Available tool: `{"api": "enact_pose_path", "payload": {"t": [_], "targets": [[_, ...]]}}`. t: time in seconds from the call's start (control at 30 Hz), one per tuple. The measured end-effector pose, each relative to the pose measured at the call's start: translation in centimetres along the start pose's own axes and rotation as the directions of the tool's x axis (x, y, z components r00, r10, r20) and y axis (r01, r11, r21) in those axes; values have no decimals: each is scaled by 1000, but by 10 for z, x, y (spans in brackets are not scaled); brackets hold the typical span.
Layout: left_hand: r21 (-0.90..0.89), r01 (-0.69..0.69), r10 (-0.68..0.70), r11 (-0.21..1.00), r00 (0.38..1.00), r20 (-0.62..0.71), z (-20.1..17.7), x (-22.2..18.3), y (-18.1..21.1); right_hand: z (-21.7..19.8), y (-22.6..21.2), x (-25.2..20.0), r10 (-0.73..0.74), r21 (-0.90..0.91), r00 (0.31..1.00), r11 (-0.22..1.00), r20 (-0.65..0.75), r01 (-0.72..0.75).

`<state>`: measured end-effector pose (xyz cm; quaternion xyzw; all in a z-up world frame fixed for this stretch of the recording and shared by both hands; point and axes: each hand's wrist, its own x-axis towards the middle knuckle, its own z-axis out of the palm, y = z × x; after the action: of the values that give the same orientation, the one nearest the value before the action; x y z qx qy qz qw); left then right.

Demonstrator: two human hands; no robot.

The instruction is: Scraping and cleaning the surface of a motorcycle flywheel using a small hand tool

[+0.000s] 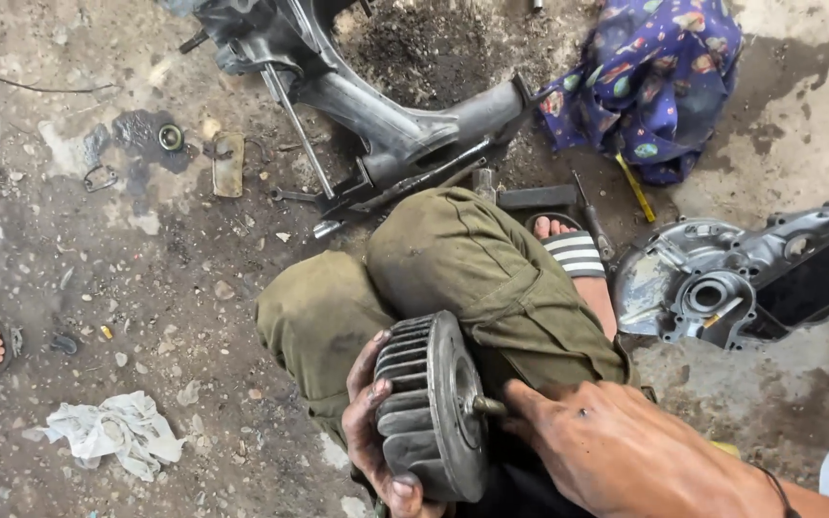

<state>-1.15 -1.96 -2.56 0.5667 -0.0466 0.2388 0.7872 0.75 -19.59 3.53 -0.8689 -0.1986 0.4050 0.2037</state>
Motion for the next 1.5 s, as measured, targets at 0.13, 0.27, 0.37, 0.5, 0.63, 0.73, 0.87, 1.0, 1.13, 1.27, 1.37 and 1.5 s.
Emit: {"api": "enact_pose_path", "payload": {"t": [0.13,0.27,0.37,0.5,0.63,0.73,0.87,1.0,1.13,1.27,1.37,1.5], "targets": [[16,-1,0,1000,1000,28,3,-6,4,3,-6,-1,92,22,995,995,30,-93],[-12,-50,50,999,996,80,-8,-9,-4,5,3,-8,-3,156,999,988,52,-5],[-4,-87,86,996,995,-48,14,-11,-3,1,4,5,140,136,990,981,-8,-138],[20,-95,94,995,995,31,-6,-14,-8,10,5,-5,17,98,1000,995,-8,-17],[18,-109,108,994,993,40,3,-10,-7,1,12,1,33,208,999,978,-16,-29],[12,-137,137,991,991,-11,14,-9,-9,2,15,-3,18,189,1000,982,0,-18],[31,-94,90,995,991,98,-1,-5,-4,-18,8,0,158,229,980,956,125,-183],[48,-108,103,993,989,104,-1,-4,-3,-4,10,-7,106,148,989,981,107,-122],[56,-136,127,989,982,137,-1,-4,-6,-1,18,1,-4,178,1000,984,-4,4],[82,-170,159,982,980,123,4,-1,-3,-15,1,-5,1,23,999,1000,48,-2],[18,-198,193,980,969,155,-11,-8,-10,1,5,-13,21,-12,965,1000,262,-19],[58,-214,201,975,964,173,3,0,-7,-16,1,0,123,-30,991,992,48,-122]]}}
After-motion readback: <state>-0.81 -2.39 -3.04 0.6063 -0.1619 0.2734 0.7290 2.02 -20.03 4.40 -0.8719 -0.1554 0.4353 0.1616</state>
